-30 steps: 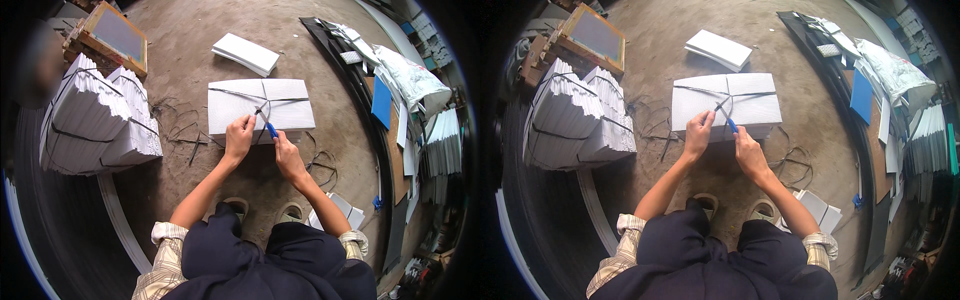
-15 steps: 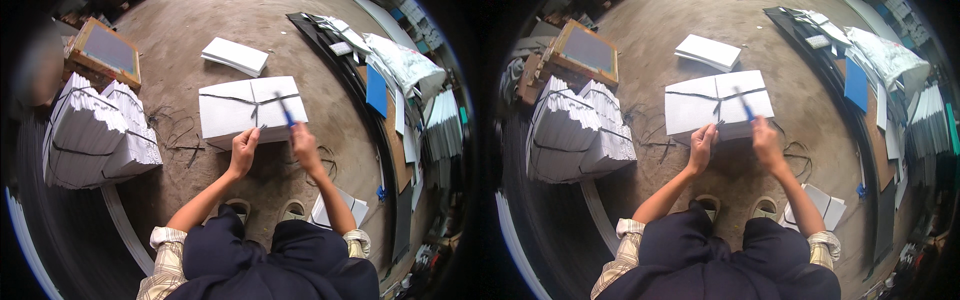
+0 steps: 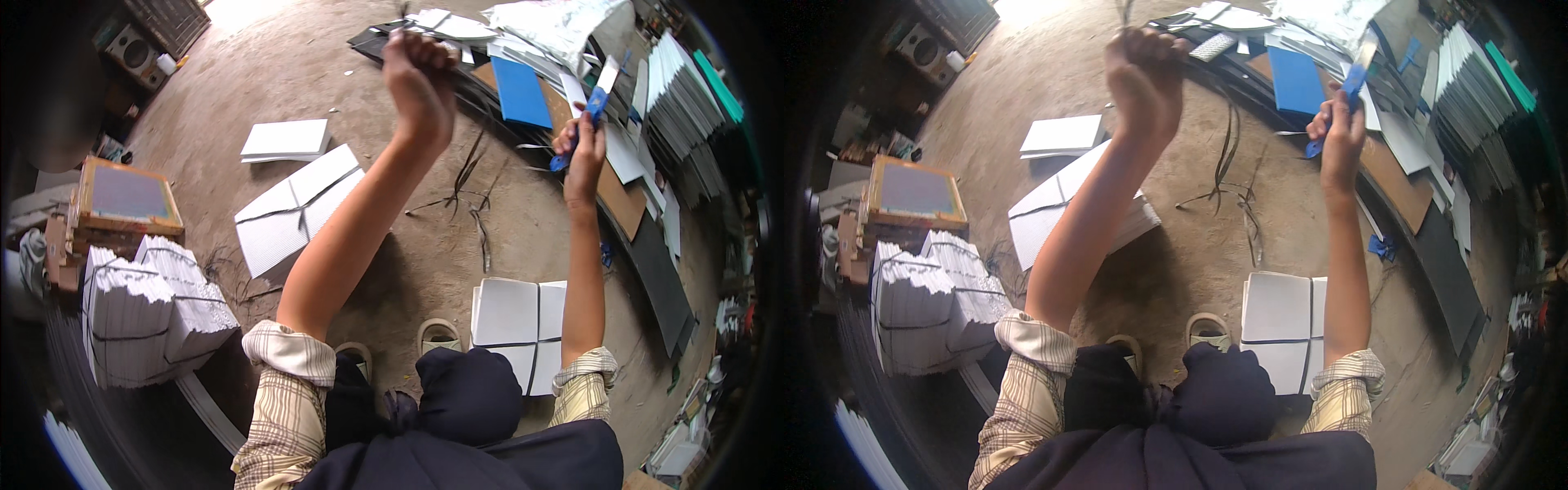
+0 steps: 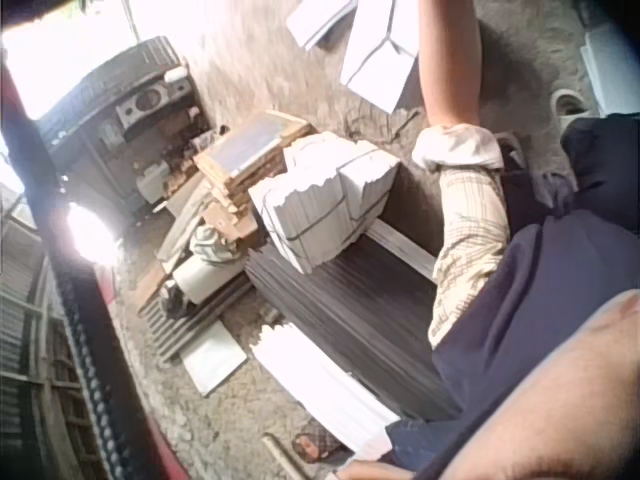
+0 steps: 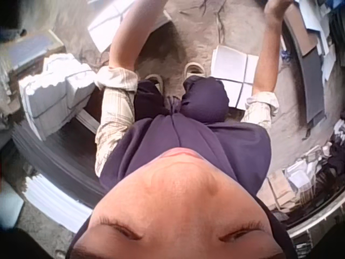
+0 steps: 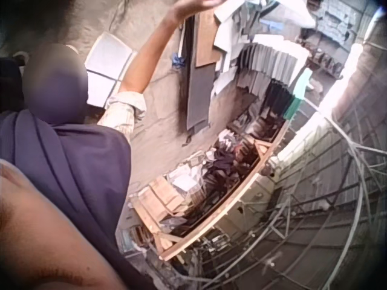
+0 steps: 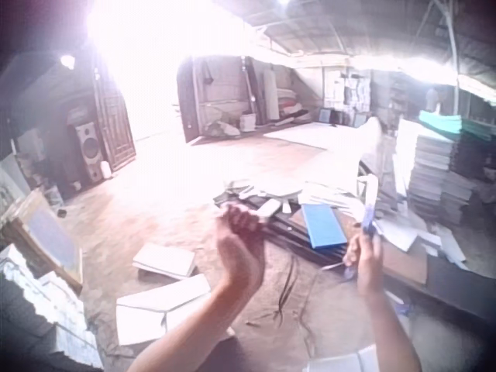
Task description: The person gathers white rectangular paper sheets and stacks them on the floor. They then use a blue utility knife to cut a long black cord and wrap it around the stack to secure the bundle. The person ties the cord into a knot and trims the excess length.
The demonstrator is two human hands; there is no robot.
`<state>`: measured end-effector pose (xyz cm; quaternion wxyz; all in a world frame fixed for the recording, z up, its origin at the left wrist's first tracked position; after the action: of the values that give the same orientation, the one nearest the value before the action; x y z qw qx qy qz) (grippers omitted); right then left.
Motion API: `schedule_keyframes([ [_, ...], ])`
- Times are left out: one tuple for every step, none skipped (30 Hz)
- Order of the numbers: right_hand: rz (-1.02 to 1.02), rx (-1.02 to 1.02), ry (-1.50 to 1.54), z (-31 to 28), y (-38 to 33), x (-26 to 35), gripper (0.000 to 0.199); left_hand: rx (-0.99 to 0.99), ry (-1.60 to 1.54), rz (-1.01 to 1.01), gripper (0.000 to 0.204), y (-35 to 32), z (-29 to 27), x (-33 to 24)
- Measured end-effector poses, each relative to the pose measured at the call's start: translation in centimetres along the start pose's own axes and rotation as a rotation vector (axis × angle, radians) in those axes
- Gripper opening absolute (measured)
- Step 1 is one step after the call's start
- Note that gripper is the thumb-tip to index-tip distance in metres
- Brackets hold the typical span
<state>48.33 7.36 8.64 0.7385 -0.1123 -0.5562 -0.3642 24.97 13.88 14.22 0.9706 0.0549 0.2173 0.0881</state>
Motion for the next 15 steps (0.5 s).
schedule_keyframes([
  [0.003, -0.022, -0.022, -1.1, 0.3, -0.8, 0.029, 0.036, -0.027, 0.010, 0.023, 0.1, -0.5, 0.7],
  [0.003, -0.049, -0.126, -2.5, 0.2, -2.9, 0.025, -0.082, 0.056, 0.048, 0.030, -0.4, -2.6, 2.1],
  [-0.050, 0.003, -0.265, -4.1, -0.1, -6.0, 0.026, -0.067, 0.197, 0.070, 0.032, -1.2, -4.8, 3.9],
  [0.023, 0.026, -0.419, -5.4, -1.5, -9.8, 0.028, -0.062, 0.451, 0.105, 0.033, -2.1, -8.5, 5.7],
  [0.150, 0.033, -0.657, -7.7, -2.9, -14.2, 0.030, -0.085, 0.944, 0.131, 0.034, -3.6, -12.7, 7.3],
  [0.119, 0.090, -0.794, -11.3, -3.1, -19.4, 0.031, -0.011, 1.240, 0.109, 0.034, -5.2, -15.4, 10.1],
  [0.142, 0.125, -0.834, -13.9, -4.1, -23.6, 0.032, 0.070, 1.413, 0.047, 0.030, -7.0, -17.7, 12.1],
  [0.163, 0.171, -0.866, -15.4, -5.7, -26.9, 0.033, 0.209, 1.613, 0.068, 0.028, -8.0, -20.7, 13.5],
  [0.103, 0.092, -0.910, -17.5, -6.6, -29.1, 0.035, 0.274, 1.721, -0.026, 0.029, -8.7, -23.9, 15.5],
  [0.201, 0.127, -0.890, -18.5, -7.4, -31.6, 0.036, 0.327, 1.833, -0.122, 0.035, -9.5, -26.9, 16.7],
  [0.301, 0.186, -0.854, -17.9, -8.6, -33.7, 0.037, 0.298, 1.954, -0.156, 0.037, -9.8, -29.6, 15.8],
  [0.188, 0.237, -1.027, -16.7, -9.6, -33.8, 0.037, 0.256, 2.076, -0.203, 0.041, -10.4, -32.4, 14.7],
  [0.056, 0.274, -1.198, -15.6, -9.9, -32.8, 0.038, 0.226, 2.186, -0.247, 0.045, -10.5, -33.4, 13.7],
  [-0.088, 0.316, -1.361, -14.3, -10.2, -31.8, 0.038, 0.355, 2.234, -0.372, 0.051, -10.7, -34.5, 13.0],
  [-0.164, 0.277, -1.336, -14.1, -9.2, -29.8, 0.037, 0.509, 2.069, -0.367, 0.045, -10.8, -31.2, 12.7],
])
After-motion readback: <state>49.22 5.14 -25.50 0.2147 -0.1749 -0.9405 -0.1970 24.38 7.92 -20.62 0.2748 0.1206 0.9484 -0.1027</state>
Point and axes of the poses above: each hand's wrist, its own y-axis towards the middle knuckle, its own z-axis out of the palm, x = y × z, the point moved 8 cm from there along y, towards the middle knuckle, and after that the axes turned 15 degrees about -x, right-handed, at the moved point
